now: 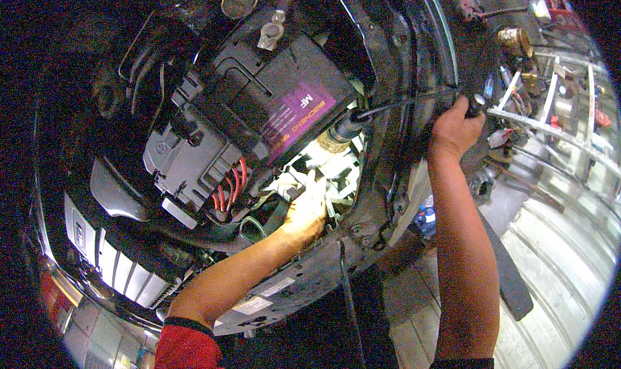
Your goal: The person works under the hood of a car, using a flashlight to illuminate the engine bay and a screwdriver to adjust components near the battery and wiring. The person repeatedly reaches into the engine compartment, manipulates parts, and repositions the flashlight to improve visibility.
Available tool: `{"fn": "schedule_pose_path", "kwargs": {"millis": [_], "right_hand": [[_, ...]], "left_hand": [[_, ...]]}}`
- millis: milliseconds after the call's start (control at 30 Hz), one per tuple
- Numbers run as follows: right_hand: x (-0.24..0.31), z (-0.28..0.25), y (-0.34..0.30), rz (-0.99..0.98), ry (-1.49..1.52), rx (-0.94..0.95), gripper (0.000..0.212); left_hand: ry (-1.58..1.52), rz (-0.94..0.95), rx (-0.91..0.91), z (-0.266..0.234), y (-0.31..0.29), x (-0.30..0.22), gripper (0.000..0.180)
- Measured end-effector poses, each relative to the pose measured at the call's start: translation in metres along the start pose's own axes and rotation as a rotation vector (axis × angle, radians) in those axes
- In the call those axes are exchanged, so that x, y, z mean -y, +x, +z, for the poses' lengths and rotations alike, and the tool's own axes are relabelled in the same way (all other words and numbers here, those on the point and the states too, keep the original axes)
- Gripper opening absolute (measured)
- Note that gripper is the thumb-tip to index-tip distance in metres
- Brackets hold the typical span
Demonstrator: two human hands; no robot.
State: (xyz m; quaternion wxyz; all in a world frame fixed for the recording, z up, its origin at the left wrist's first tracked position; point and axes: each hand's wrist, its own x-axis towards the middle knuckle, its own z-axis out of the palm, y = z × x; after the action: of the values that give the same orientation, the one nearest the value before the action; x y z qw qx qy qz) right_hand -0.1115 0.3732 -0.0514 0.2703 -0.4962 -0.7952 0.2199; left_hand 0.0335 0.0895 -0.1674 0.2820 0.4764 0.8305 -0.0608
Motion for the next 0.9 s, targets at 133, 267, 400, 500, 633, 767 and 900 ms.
{"fn": "schedule_pose_path", "kwargs": {"millis": [133, 267, 400, 500, 633, 767, 900], "right_hand": [[0.004, -0.001, -0.003, -0.005, -0.008, -0.018, 0.056], [0.008, -0.004, -0.006, -0.002, 0.004, -0.006, 0.059], [0.005, -0.003, -0.004, 0.011, -0.04, -0.008, 0.06], [0.0, 0.0, -0.002, 0.001, -0.059, -0.026, 0.059], [-0.007, 0.002, 0.001, -0.01, -0.007, -0.011, 0.055], [-0.01, 0.005, 0.003, -0.028, -0.011, -0.056, 0.052], [-0.01, 0.004, 0.003, -0.016, 0.029, -0.009, 0.052]], "left_hand": [[-0.219, 0.049, 0.097, 0.008, 0.009, -0.003, 0.051], [-0.223, -0.113, 0.113, -0.002, 0.007, -0.004, 0.052], [-0.153, -0.036, 0.029, -0.005, 0.001, 0.0, 0.053], [-0.121, -0.001, 0.041, 0.001, 0.0, -0.001, 0.053], [-0.002, 0.02, 0.006, 0.006, 0.0, -0.003, 0.052], [-0.057, -0.01, -0.009, 0.002, 0.002, -0.002, 0.051], [-0.036, 0.008, 0.027, 0.004, -0.003, -0.005, 0.052]]}}
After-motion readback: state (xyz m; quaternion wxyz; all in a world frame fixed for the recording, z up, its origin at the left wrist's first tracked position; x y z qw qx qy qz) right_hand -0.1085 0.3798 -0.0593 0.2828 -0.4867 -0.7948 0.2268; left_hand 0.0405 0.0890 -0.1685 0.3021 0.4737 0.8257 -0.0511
